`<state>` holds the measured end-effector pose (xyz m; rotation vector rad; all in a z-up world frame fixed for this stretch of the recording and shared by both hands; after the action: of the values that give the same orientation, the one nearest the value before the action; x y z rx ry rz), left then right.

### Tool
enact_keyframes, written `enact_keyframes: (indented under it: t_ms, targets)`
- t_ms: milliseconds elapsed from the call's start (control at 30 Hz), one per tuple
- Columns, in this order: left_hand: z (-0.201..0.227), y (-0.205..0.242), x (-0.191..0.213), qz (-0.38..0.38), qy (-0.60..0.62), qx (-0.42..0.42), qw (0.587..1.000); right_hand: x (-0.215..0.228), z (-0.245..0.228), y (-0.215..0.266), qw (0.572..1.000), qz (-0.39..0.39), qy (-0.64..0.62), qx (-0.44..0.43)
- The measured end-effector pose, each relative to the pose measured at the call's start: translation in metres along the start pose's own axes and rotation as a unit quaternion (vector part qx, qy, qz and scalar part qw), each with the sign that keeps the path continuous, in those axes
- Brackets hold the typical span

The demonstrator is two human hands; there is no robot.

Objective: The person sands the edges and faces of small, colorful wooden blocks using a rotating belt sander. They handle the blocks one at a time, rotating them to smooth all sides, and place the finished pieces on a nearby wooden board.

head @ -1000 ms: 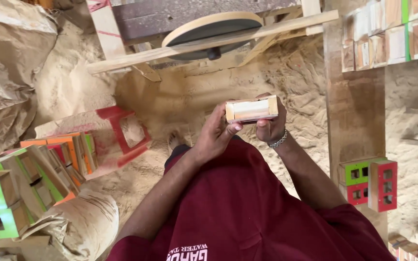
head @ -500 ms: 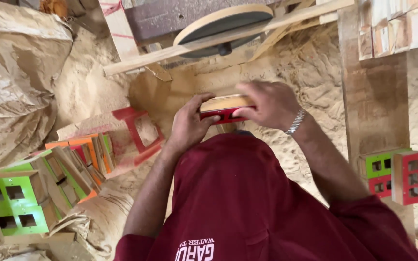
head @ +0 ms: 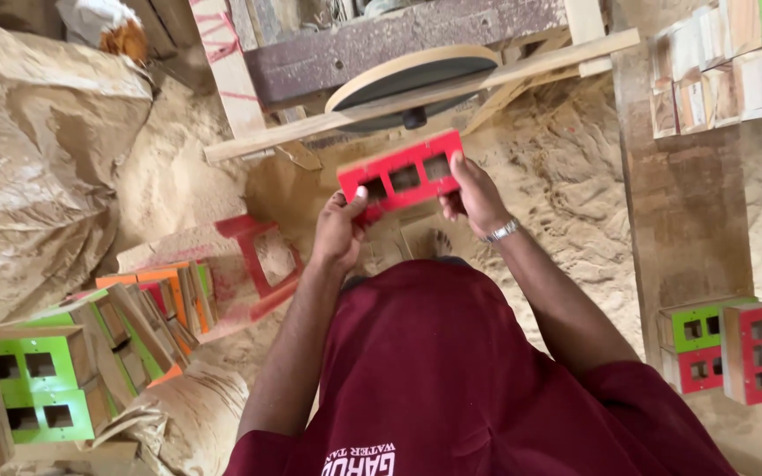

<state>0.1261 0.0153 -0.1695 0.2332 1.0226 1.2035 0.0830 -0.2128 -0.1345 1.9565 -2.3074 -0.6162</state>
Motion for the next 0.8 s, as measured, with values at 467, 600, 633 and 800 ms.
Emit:
enact_keyframes:
  t_ms: [467, 600, 633, 800]
  targets:
    - [0.048, -0.05, 0.046, 0.083, 0.051, 0.017, 0.995, -0.059, 0.013, -0.082, 0.993, 0.084, -0.066, -0.039]
    - [0.066, -0.06, 0.055, 0.069, 0.055, 0.013, 0.996, -0.076, 0.014, -0.089, 0.992, 0.098, -0.058, -0.059]
    - [0.066, -0.061, 0.059, 0.076, 0.054, 0.018, 0.995, -0.078, 0.014, -0.088, 0.991, 0.103, -0.055, -0.064]
    - [0.065, -0.072, 0.054, 0.081, 0.037, 0.015, 0.996, -0.07, 0.013, -0.09, 0.987, 0.129, -0.05, -0.077]
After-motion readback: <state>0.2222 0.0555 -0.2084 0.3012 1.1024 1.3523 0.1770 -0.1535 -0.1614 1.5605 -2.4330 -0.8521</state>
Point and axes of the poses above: each hand's wrist, its own y-axis away from the middle knuckle, its own x-axis out of the back of the hand, z = x × y, the point moved 10 cm from there along -y, towards the middle knuckle, and after that the axes turned 8 degrees about x, right-handed, at the moved point
